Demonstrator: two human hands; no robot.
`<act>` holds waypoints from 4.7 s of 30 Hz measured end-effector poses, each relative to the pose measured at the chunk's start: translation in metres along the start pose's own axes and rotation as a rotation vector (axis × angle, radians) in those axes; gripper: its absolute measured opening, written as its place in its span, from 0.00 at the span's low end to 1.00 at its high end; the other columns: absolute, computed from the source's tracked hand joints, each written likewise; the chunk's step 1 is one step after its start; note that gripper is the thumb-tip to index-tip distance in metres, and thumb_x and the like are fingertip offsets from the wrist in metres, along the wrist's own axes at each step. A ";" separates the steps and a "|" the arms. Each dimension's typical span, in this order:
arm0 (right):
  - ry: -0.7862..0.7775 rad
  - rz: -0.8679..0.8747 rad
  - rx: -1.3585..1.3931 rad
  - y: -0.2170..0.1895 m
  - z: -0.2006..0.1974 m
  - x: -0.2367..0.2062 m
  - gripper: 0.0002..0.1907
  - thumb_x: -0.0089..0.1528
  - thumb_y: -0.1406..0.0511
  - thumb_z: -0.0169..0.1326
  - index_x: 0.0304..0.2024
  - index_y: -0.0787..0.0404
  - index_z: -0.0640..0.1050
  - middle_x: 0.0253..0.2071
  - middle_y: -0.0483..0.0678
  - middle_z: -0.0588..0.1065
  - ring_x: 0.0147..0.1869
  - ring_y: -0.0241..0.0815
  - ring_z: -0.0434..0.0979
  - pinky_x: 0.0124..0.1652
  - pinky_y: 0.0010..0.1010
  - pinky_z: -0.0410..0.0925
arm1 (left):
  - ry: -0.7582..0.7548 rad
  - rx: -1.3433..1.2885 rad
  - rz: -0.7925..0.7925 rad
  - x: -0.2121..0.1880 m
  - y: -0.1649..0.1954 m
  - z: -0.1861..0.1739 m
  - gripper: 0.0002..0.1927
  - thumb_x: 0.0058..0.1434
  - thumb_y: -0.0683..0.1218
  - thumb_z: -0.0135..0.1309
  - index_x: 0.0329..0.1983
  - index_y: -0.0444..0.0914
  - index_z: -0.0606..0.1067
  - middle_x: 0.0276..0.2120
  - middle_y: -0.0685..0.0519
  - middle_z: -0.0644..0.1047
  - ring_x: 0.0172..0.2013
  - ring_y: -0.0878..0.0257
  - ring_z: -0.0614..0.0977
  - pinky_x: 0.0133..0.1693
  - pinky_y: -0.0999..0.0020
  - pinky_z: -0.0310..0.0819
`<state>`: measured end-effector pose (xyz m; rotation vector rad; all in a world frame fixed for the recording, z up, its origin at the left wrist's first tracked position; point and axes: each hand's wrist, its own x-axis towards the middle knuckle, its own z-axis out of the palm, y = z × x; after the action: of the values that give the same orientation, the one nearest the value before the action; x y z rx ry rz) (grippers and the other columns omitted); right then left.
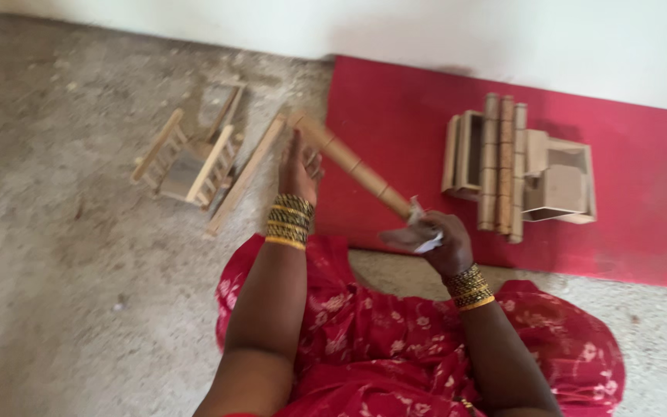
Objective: The person sits on the floor and wipes small wooden toy furniture pieces, including a chair, boxes, and a small cabinet, one at a time with a cloth, setting each cleaned piece aside on the mat.
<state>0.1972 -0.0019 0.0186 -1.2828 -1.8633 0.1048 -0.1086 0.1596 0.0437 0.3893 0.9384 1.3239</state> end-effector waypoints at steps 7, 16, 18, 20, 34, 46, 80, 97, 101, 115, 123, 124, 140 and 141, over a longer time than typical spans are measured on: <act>-0.143 0.300 -0.106 0.027 0.020 -0.003 0.15 0.58 0.69 0.62 0.48 0.58 0.79 0.49 0.54 0.79 0.51 0.52 0.81 0.45 0.40 0.76 | 0.227 -0.390 0.184 0.007 0.010 -0.009 0.26 0.62 0.62 0.62 0.43 0.36 0.70 0.24 0.55 0.69 0.24 0.61 0.73 0.29 0.63 0.70; -0.112 0.368 -0.187 -0.016 0.117 0.041 0.10 0.55 0.69 0.62 0.40 0.56 0.80 0.42 0.56 0.79 0.50 0.56 0.78 0.49 0.46 0.72 | 0.038 0.006 0.411 0.003 -0.031 0.005 0.12 0.70 0.46 0.53 0.44 0.30 0.78 0.31 0.48 0.78 0.32 0.62 0.79 0.39 0.66 0.76; -0.047 0.446 0.005 -0.051 0.133 0.071 0.17 0.57 0.68 0.62 0.48 0.63 0.76 0.44 0.58 0.78 0.51 0.57 0.78 0.49 0.47 0.72 | 0.043 -0.011 0.406 0.001 -0.034 0.006 0.13 0.70 0.48 0.52 0.46 0.31 0.77 0.35 0.48 0.79 0.37 0.62 0.81 0.44 0.66 0.77; -0.049 0.302 0.178 -0.076 0.141 0.105 0.23 0.59 0.69 0.61 0.56 0.65 0.73 0.49 0.60 0.76 0.53 0.58 0.78 0.52 0.47 0.72 | 0.021 0.043 0.439 -0.002 -0.034 0.006 0.17 0.72 0.50 0.50 0.49 0.30 0.77 0.41 0.46 0.80 0.43 0.60 0.82 0.49 0.65 0.77; -0.139 0.325 -0.107 0.003 0.110 0.027 0.27 0.56 0.68 0.63 0.58 0.64 0.73 0.51 0.60 0.77 0.54 0.56 0.78 0.50 0.44 0.75 | -0.222 0.187 0.457 -0.017 -0.026 0.010 0.25 0.73 0.55 0.48 0.54 0.27 0.75 0.48 0.39 0.81 0.51 0.54 0.84 0.56 0.62 0.78; 0.035 0.206 -0.185 -0.060 0.122 0.050 0.28 0.63 0.68 0.59 0.65 0.59 0.68 0.55 0.58 0.74 0.59 0.57 0.73 0.56 0.52 0.69 | 0.358 0.786 0.526 -0.048 0.001 0.025 0.22 0.67 0.59 0.53 0.28 0.38 0.82 0.23 0.55 0.83 0.26 0.64 0.86 0.30 0.67 0.79; -0.033 0.012 -0.089 -0.108 0.135 0.098 0.24 0.66 0.69 0.55 0.64 0.65 0.65 0.59 0.60 0.71 0.65 0.56 0.72 0.66 0.53 0.63 | 0.242 1.392 0.732 -0.065 0.019 0.012 0.29 0.65 0.70 0.45 0.39 0.45 0.85 0.24 0.50 0.83 0.26 0.52 0.85 0.29 0.57 0.78; 0.087 -0.089 0.022 -0.111 0.154 0.091 0.35 0.62 0.72 0.55 0.69 0.71 0.57 0.67 0.67 0.63 0.70 0.67 0.66 0.65 0.63 0.60 | 0.051 1.195 0.805 -0.066 0.019 0.003 0.33 0.76 0.66 0.36 0.40 0.39 0.83 0.25 0.50 0.80 0.24 0.58 0.81 0.26 0.64 0.73; -0.143 0.373 0.177 -0.051 0.125 0.067 0.27 0.63 0.74 0.49 0.66 0.61 0.66 0.63 0.60 0.69 0.61 0.55 0.75 0.50 0.41 0.80 | -0.074 0.804 0.343 -0.069 0.028 0.001 0.27 0.70 0.62 0.46 0.43 0.35 0.82 0.20 0.53 0.78 0.17 0.68 0.78 0.20 0.73 0.69; -0.111 0.115 0.284 -0.103 0.124 0.116 0.21 0.62 0.72 0.54 0.59 0.68 0.73 0.44 0.58 0.80 0.44 0.52 0.82 0.43 0.39 0.75 | 0.240 1.445 0.760 -0.081 0.019 0.020 0.34 0.71 0.68 0.39 0.26 0.43 0.83 0.18 0.47 0.78 0.20 0.49 0.80 0.25 0.56 0.73; -0.432 0.764 0.237 0.004 0.112 0.059 0.21 0.65 0.73 0.51 0.61 0.61 0.75 0.47 0.54 0.83 0.47 0.47 0.87 0.51 0.41 0.80 | 0.305 1.461 0.590 -0.066 0.017 0.008 0.32 0.71 0.66 0.38 0.27 0.43 0.83 0.21 0.47 0.80 0.22 0.48 0.82 0.27 0.52 0.74; -0.427 0.698 0.115 0.014 0.112 0.056 0.25 0.60 0.72 0.58 0.60 0.62 0.73 0.50 0.56 0.80 0.51 0.50 0.83 0.53 0.43 0.76 | 0.325 1.417 0.639 -0.063 0.015 0.008 0.31 0.71 0.66 0.39 0.29 0.43 0.84 0.22 0.47 0.81 0.24 0.47 0.82 0.27 0.52 0.75; -0.478 0.461 0.285 -0.010 0.107 0.077 0.21 0.54 0.60 0.69 0.47 0.60 0.79 0.42 0.53 0.80 0.47 0.50 0.82 0.46 0.41 0.74 | 0.021 1.300 0.888 -0.084 0.018 0.013 0.16 0.74 0.51 0.41 0.56 0.47 0.78 0.25 0.49 0.81 0.27 0.50 0.83 0.31 0.54 0.76; -0.510 0.460 0.154 0.005 0.104 0.067 0.20 0.55 0.59 0.69 0.45 0.60 0.80 0.39 0.55 0.80 0.44 0.51 0.81 0.44 0.43 0.73 | 0.026 1.286 0.882 -0.082 0.019 0.014 0.16 0.74 0.51 0.41 0.56 0.48 0.78 0.25 0.49 0.81 0.27 0.50 0.83 0.31 0.54 0.76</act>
<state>0.1231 0.0930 -0.0111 -1.6594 -1.8773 0.8733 -0.1070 0.0910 0.0947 1.9398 1.6664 1.2875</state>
